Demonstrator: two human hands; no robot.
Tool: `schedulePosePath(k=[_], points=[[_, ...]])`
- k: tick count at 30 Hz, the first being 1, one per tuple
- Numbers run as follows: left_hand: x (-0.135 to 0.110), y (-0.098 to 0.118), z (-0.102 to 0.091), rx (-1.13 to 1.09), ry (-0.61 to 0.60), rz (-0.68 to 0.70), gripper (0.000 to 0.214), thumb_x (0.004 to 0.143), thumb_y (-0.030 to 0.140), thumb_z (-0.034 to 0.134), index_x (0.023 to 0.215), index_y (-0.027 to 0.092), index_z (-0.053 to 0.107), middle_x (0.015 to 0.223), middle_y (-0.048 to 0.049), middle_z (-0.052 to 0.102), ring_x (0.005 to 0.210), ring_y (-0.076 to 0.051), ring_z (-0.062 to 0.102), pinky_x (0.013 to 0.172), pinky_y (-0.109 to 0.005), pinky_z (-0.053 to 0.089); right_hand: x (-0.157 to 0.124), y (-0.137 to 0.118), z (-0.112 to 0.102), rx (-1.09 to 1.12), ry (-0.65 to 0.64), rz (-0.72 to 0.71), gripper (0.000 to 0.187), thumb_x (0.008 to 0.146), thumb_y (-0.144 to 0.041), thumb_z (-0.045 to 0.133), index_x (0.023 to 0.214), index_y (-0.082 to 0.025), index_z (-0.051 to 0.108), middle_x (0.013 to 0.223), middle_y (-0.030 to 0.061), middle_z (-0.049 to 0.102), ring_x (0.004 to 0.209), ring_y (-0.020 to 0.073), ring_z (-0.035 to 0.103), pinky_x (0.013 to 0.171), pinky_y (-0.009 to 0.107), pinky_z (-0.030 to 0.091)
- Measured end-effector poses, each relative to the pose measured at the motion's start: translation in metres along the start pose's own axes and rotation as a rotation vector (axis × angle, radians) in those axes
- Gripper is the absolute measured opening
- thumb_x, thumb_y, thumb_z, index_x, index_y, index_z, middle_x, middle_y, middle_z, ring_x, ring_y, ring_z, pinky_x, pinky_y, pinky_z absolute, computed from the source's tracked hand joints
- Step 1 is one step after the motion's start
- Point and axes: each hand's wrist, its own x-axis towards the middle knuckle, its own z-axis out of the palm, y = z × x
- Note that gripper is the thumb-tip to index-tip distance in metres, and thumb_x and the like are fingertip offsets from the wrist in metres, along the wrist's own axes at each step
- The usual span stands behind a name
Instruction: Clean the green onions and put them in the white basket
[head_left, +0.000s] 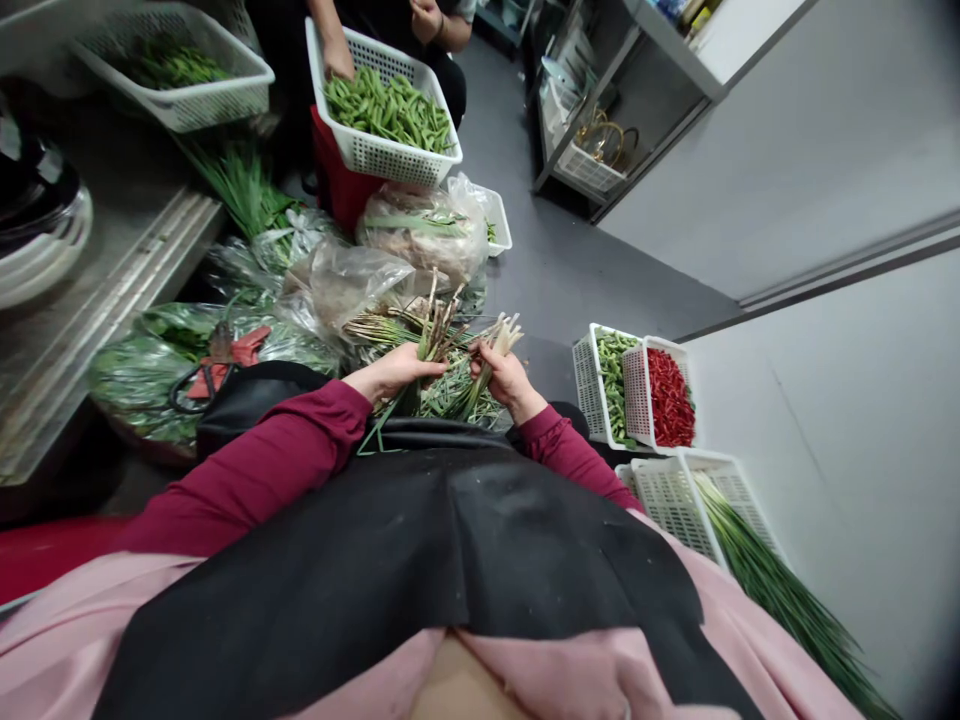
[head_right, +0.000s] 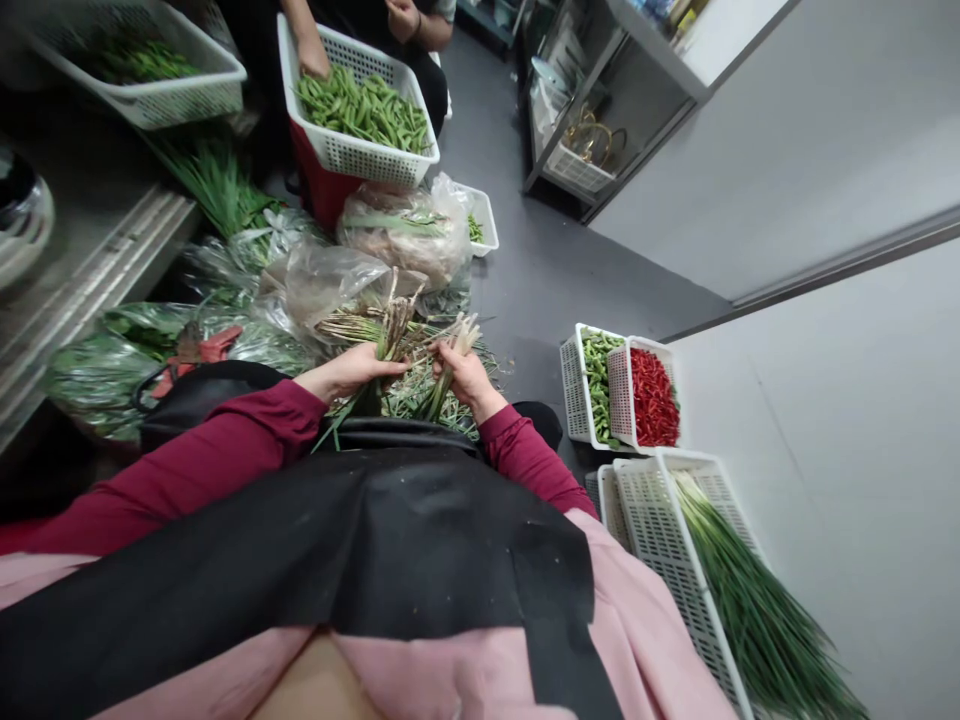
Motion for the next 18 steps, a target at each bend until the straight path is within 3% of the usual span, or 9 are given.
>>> schedulePosePath(k=[4, 7, 9, 11, 14, 18], points=[[0.006, 0.0, -0.004, -0.197, 0.062, 0.002, 0.033, 0.058, 0.026, 0.085, 0.082, 0.009, 0.07, 0.071, -0.0042, 0.066, 0.063, -0.012, 0.059, 0.06, -0.024, 0.049, 0.004, -0.008, -0.014, -0.073, 0.248, -0.214, 0.035, 0.076, -0.05, 0.066, 0.093, -0.019, 0.062, 0.089, 0.0057, 0.066, 0.077, 0.0162, 0.063, 0.071, 0.034, 0.054], [0.009, 0.0, -0.007, -0.302, 0.036, -0.05, 0.029, 0.062, 0.024, 0.082, 0.083, 0.008, 0.071, 0.067, -0.0039, 0.065, 0.062, -0.013, 0.06, 0.062, -0.027, 0.052, 0.004, -0.014, -0.019, -0.201, 0.38, -0.342, 0.035, 0.081, -0.048, 0.06, 0.1, -0.019, 0.063, 0.078, 0.0029, 0.064, 0.072, 0.0156, 0.063, 0.072, 0.033, 0.053], [0.008, 0.001, -0.007, -0.301, -0.014, -0.075, 0.027, 0.064, 0.023, 0.082, 0.084, 0.007, 0.071, 0.066, -0.004, 0.064, 0.06, -0.012, 0.06, 0.059, -0.026, 0.052, 0.004, -0.015, -0.012, -0.32, 0.332, -0.315, 0.034, 0.081, -0.048, 0.06, 0.096, -0.018, 0.065, 0.065, -0.0002, 0.058, 0.061, 0.0135, 0.059, 0.063, 0.029, 0.05], [0.005, 0.001, -0.004, -0.263, -0.075, -0.077, 0.029, 0.064, 0.023, 0.082, 0.085, 0.007, 0.071, 0.067, -0.0046, 0.065, 0.058, -0.011, 0.059, 0.055, -0.024, 0.05, 0.004, -0.012, 0.002, -0.368, 0.181, -0.188, 0.036, 0.077, -0.049, 0.064, 0.093, -0.016, 0.066, 0.056, -0.0032, 0.051, 0.05, 0.0109, 0.049, 0.052, 0.027, 0.044], [0.0, 0.001, 0.001, -0.208, -0.143, -0.051, 0.031, 0.061, 0.025, 0.084, 0.083, 0.008, 0.069, 0.067, -0.0042, 0.065, 0.054, -0.011, 0.056, 0.051, -0.024, 0.047, 0.007, -0.003, 0.023, -0.264, 0.006, -0.023, 0.042, 0.069, -0.05, 0.073, 0.091, -0.015, 0.064, 0.053, -0.0052, 0.047, 0.044, 0.0089, 0.041, 0.045, 0.026, 0.036], [-0.002, 0.002, -0.001, -0.197, -0.127, -0.054, 0.037, 0.058, 0.026, 0.086, 0.084, 0.008, 0.067, 0.071, -0.0053, 0.067, 0.06, -0.013, 0.06, 0.059, -0.029, 0.05, 0.009, 0.004, 0.03, -0.091, 0.031, 0.031, 0.041, 0.065, -0.049, 0.078, 0.08, -0.018, 0.055, 0.052, -0.0074, 0.041, 0.044, 0.0075, 0.036, 0.043, 0.024, 0.032]])
